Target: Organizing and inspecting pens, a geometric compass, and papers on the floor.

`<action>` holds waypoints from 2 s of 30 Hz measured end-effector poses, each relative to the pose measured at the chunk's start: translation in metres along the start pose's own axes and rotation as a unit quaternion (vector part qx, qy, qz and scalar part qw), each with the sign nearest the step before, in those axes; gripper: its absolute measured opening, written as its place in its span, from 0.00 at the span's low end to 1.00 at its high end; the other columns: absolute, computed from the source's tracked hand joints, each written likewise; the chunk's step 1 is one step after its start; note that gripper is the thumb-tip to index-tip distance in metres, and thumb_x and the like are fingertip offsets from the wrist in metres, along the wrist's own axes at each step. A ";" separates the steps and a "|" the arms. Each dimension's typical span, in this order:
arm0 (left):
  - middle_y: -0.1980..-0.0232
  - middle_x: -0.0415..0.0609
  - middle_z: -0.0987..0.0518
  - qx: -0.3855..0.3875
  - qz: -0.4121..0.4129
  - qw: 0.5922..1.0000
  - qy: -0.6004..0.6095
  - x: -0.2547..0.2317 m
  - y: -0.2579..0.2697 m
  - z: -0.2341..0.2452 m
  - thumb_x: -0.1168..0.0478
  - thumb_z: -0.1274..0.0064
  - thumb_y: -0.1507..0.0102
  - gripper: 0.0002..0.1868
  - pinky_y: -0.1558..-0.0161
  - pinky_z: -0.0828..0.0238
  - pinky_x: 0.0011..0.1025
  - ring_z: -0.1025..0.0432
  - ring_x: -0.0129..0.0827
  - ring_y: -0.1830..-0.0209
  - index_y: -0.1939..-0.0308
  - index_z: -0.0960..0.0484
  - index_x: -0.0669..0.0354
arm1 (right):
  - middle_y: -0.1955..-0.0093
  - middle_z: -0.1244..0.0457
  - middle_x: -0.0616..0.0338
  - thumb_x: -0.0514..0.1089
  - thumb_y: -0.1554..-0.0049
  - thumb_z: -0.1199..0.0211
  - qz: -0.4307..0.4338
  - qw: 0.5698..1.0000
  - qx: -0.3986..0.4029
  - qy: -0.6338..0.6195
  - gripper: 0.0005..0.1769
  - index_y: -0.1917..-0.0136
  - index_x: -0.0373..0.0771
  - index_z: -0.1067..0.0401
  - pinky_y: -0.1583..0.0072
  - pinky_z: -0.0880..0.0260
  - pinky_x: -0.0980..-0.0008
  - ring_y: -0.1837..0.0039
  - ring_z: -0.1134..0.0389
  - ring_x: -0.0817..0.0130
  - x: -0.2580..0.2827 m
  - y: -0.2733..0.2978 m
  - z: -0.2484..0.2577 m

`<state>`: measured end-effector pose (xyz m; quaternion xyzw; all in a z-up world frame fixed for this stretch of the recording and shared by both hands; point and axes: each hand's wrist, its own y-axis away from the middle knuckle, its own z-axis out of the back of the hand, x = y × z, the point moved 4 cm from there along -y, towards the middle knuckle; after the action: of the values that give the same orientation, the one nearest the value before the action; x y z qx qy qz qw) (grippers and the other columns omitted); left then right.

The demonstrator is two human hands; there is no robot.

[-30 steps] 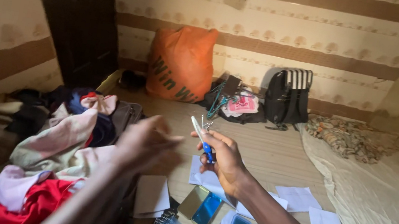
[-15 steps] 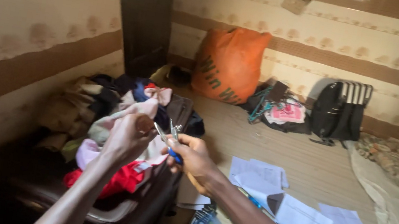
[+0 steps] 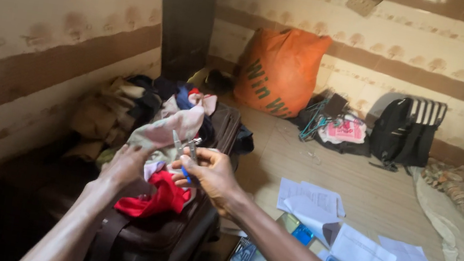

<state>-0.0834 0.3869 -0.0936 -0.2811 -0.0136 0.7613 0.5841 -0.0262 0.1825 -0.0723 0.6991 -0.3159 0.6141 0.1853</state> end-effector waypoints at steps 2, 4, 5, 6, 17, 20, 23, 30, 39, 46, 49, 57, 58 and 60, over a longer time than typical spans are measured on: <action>0.28 0.58 0.35 0.122 0.051 0.987 -0.088 0.011 0.004 -0.014 0.46 0.21 0.57 0.59 0.34 0.40 0.48 0.41 0.54 0.29 0.25 0.38 0.34 | 0.49 0.29 0.47 0.42 0.37 0.39 0.001 1.000 0.009 0.000 0.15 0.42 0.28 0.29 0.52 0.22 0.66 0.54 0.26 0.64 -0.009 0.004 0.001; 0.27 0.60 0.34 0.164 0.083 0.979 -0.094 0.027 0.007 -0.029 0.42 0.23 0.54 0.57 0.32 0.41 0.48 0.40 0.54 0.28 0.26 0.38 0.39 | 0.49 0.29 0.47 0.42 0.38 0.39 -0.009 1.000 0.005 0.013 0.15 0.43 0.28 0.28 0.52 0.22 0.66 0.54 0.26 0.64 -0.011 0.015 -0.001; 0.27 0.61 0.34 0.204 0.112 0.967 -0.100 0.036 0.008 -0.037 0.38 0.25 0.52 0.57 0.29 0.43 0.48 0.39 0.54 0.27 0.26 0.39 0.44 | 0.49 0.29 0.48 0.41 0.38 0.39 -0.017 0.999 0.001 0.027 0.14 0.43 0.28 0.27 0.52 0.21 0.66 0.54 0.25 0.65 -0.011 0.019 -0.003; 0.27 0.61 0.34 0.203 0.112 0.968 -0.099 0.045 0.007 -0.048 0.38 0.25 0.52 0.57 0.29 0.43 0.48 0.39 0.54 0.27 0.26 0.39 0.44 | 0.49 0.29 0.48 0.41 0.38 0.39 -0.017 0.999 0.001 0.028 0.14 0.43 0.28 0.27 0.52 0.21 0.66 0.54 0.25 0.65 -0.012 0.021 -0.002; 0.26 0.68 0.41 0.063 0.389 0.915 0.088 0.038 0.019 -0.081 0.41 0.22 0.55 0.72 0.32 0.43 0.56 0.43 0.62 0.27 0.23 0.54 0.66 | 0.46 0.29 0.51 0.41 0.37 0.40 -0.025 0.999 -0.003 0.044 0.15 0.42 0.28 0.26 0.47 0.23 0.70 0.49 0.27 0.67 0.011 0.040 0.010; 0.30 0.63 0.31 0.029 0.419 0.898 0.134 0.004 0.028 -0.051 0.44 0.22 0.56 0.65 0.29 0.44 0.56 0.41 0.58 0.26 0.24 0.46 0.60 | 0.46 0.28 0.51 0.41 0.38 0.40 -0.029 0.997 -0.019 0.062 0.16 0.42 0.28 0.26 0.48 0.24 0.70 0.49 0.27 0.68 0.016 0.043 0.020; 0.35 0.61 0.23 -0.020 0.400 0.906 0.137 0.033 0.007 -0.088 0.48 0.26 0.54 0.47 0.29 0.40 0.53 0.36 0.57 0.28 0.33 0.26 0.55 | 0.46 0.29 0.51 0.42 0.38 0.39 -0.019 0.996 -0.032 0.075 0.17 0.40 0.29 0.27 0.48 0.24 0.70 0.49 0.27 0.69 0.017 0.044 0.033; 0.42 0.67 0.21 -0.113 0.404 0.898 0.136 0.032 -0.008 -0.085 0.48 0.29 0.49 0.32 0.37 0.37 0.53 0.32 0.60 0.35 0.49 0.17 0.65 | 0.46 0.28 0.51 0.42 0.39 0.38 0.001 0.997 -0.032 0.072 0.18 0.38 0.32 0.28 0.48 0.25 0.69 0.49 0.26 0.69 0.029 0.050 0.052; 0.48 0.70 0.25 -0.392 0.266 0.870 0.138 -0.051 -0.025 -0.011 0.57 0.39 0.46 0.19 0.40 0.36 0.53 0.31 0.62 0.45 0.61 0.18 0.73 | 0.50 0.32 0.56 0.40 0.35 0.43 0.009 0.997 -0.070 -0.042 0.11 0.40 0.34 0.31 0.53 0.32 0.69 0.50 0.31 0.68 0.023 0.040 0.098; 0.51 0.61 0.31 -0.395 0.049 0.867 0.299 -0.205 -0.019 0.052 0.61 0.45 0.42 0.12 0.47 0.34 0.46 0.32 0.51 0.52 0.63 0.23 0.70 | 0.49 0.32 0.55 0.38 0.37 0.46 0.103 0.982 -0.144 -0.063 0.11 0.42 0.35 0.31 0.46 0.24 0.60 0.49 0.28 0.65 0.116 0.069 0.127; 0.56 0.57 0.28 -0.319 0.010 0.859 0.401 -0.266 -0.004 0.061 0.63 0.47 0.41 0.08 0.55 0.31 0.41 0.30 0.45 0.60 0.64 0.25 0.66 | 0.49 0.32 0.59 0.36 0.37 0.47 0.141 0.968 -0.204 -0.041 0.11 0.42 0.37 0.29 0.47 0.26 0.62 0.51 0.30 0.67 0.134 0.081 0.160; 0.61 0.55 0.22 -0.024 -0.027 0.787 0.615 -0.374 -0.015 0.004 0.66 0.46 0.42 0.15 0.75 0.29 0.31 0.29 0.34 0.72 0.53 0.29 0.65 | 0.58 0.35 0.64 0.31 0.42 0.53 0.169 0.926 -0.334 -0.054 0.14 0.50 0.41 0.29 0.60 0.34 0.71 0.59 0.36 0.74 0.166 0.145 0.215; 0.57 0.54 0.23 -0.037 -0.069 0.794 0.602 -0.386 -0.013 -0.002 0.63 0.42 0.41 0.21 0.68 0.29 0.30 0.28 0.31 0.66 0.48 0.32 0.66 | 0.59 0.36 0.64 0.30 0.41 0.52 0.199 0.919 -0.337 -0.050 0.12 0.50 0.40 0.29 0.61 0.34 0.72 0.60 0.37 0.75 0.165 0.153 0.226; 0.54 0.53 0.23 -0.043 -0.115 0.798 0.590 -0.412 -0.013 -0.012 0.60 0.38 0.40 0.28 0.62 0.28 0.29 0.27 0.28 0.60 0.43 0.35 0.66 | 0.60 0.36 0.63 0.29 0.40 0.50 0.230 0.908 -0.346 -0.046 0.11 0.51 0.38 0.29 0.62 0.35 0.74 0.61 0.38 0.75 0.155 0.158 0.257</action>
<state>-0.0013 0.0180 0.0707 -0.6968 0.2684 0.3744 0.5498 0.0659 -0.1332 0.0133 0.5265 -0.6690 0.4589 0.2544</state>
